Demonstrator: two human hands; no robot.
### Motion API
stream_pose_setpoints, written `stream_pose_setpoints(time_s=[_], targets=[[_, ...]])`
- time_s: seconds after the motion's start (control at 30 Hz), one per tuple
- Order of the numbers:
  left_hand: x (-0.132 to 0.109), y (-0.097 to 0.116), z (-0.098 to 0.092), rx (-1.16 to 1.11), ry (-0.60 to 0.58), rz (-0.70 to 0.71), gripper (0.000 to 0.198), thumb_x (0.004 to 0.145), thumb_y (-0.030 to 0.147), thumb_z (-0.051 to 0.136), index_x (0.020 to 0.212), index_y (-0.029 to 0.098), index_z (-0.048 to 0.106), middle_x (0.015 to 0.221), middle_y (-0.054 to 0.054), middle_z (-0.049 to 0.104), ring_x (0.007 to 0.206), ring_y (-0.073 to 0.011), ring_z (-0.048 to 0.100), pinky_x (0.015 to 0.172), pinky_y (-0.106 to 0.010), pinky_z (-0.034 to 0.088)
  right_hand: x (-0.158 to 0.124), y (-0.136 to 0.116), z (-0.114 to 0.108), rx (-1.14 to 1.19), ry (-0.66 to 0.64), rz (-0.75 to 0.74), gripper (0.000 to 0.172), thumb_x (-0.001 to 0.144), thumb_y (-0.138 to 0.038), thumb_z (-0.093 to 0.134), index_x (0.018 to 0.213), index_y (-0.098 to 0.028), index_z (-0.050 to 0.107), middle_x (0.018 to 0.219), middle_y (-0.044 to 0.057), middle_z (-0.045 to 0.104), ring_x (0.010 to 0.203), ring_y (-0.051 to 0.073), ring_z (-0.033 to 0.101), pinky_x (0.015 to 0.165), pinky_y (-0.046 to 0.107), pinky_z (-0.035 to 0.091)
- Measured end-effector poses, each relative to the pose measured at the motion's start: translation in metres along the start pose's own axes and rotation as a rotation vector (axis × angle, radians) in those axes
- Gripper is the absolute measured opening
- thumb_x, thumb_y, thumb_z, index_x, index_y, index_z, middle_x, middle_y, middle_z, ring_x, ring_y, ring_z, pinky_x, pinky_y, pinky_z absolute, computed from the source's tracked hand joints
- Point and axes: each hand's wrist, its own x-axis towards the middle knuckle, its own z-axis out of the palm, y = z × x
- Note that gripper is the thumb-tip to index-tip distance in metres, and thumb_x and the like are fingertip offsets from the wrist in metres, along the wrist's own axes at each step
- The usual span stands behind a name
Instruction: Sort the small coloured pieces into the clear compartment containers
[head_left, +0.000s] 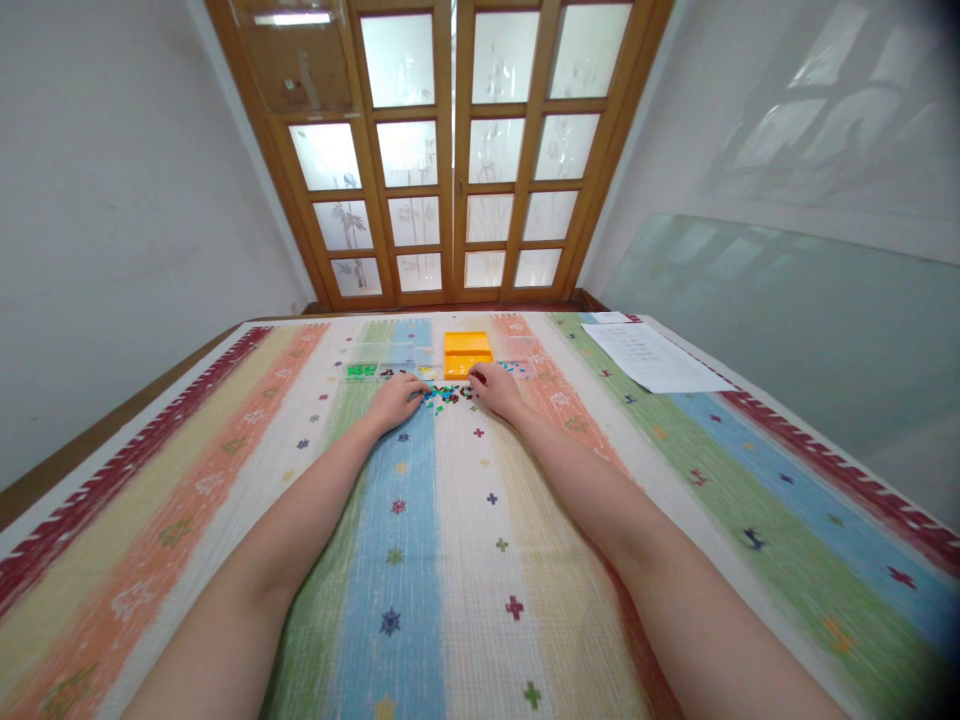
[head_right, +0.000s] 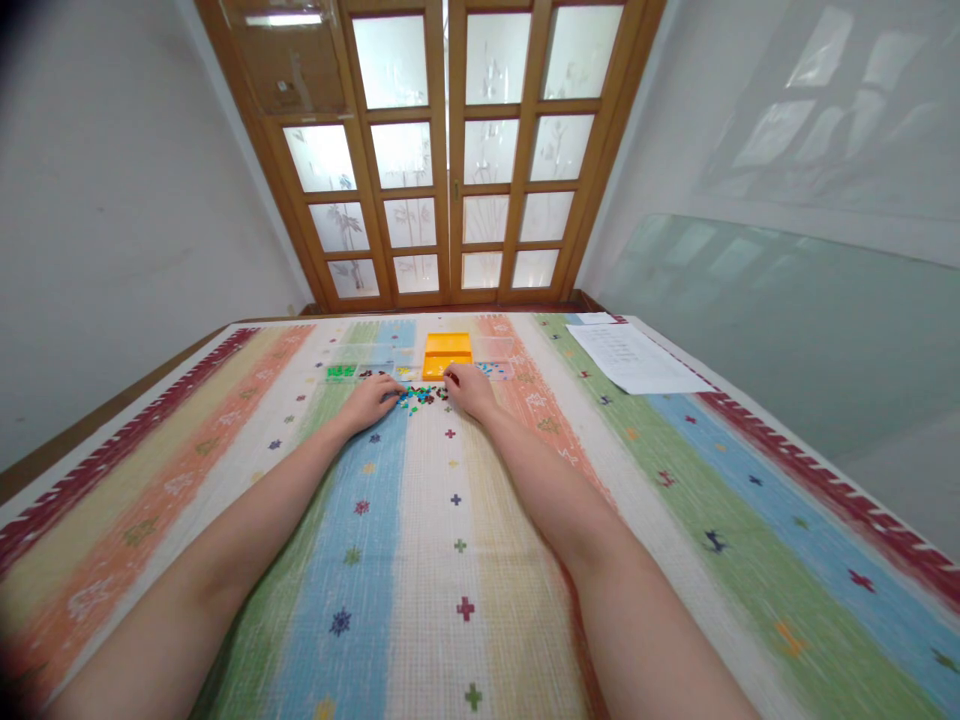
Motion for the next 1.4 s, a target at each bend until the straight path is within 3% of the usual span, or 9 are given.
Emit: stream_pose_setpoints(time_s=[0.47, 0.87, 1.4], targets=[[-0.002, -0.008, 0.001, 0.031, 0.013, -0.046, 0.025, 0.093, 0.020, 0.058, 0.106, 0.024, 0.080, 0.111, -0.009, 0.071, 0.112, -0.0257, 0.062, 0.105, -0.041, 0.048, 0.000, 0.003, 0.002, -0.012, -0.010, -0.004, 0.015, 0.099, -0.020, 0.059, 0.096, -0.021, 0.073, 0.096, 0.006, 0.075, 0.090, 0.021, 0.064, 0.079, 0.028, 0.042], [-0.002, -0.002, -0.003, 0.011, 0.019, -0.028, 0.015, 0.092, 0.027, 0.065, 0.096, 0.023, 0.079, 0.104, -0.008, 0.071, 0.105, -0.0257, 0.064, 0.101, -0.041, 0.049, -0.001, -0.006, -0.001, -0.092, -0.068, -0.117, 0.017, 0.101, -0.022, 0.059, 0.098, -0.020, 0.075, 0.098, 0.008, 0.075, 0.095, 0.023, 0.063, 0.086, 0.031, 0.042], [0.000, 0.015, -0.002, -0.022, -0.033, 0.035, 0.019, 0.096, 0.028, 0.063, 0.103, 0.023, 0.079, 0.104, -0.008, 0.076, 0.105, -0.0260, 0.065, 0.100, -0.039, 0.048, -0.003, -0.016, -0.001, -0.182, -0.107, -0.223, 0.017, 0.103, -0.027, 0.059, 0.103, -0.021, 0.075, 0.102, 0.010, 0.074, 0.099, 0.025, 0.062, 0.090, 0.035, 0.040]])
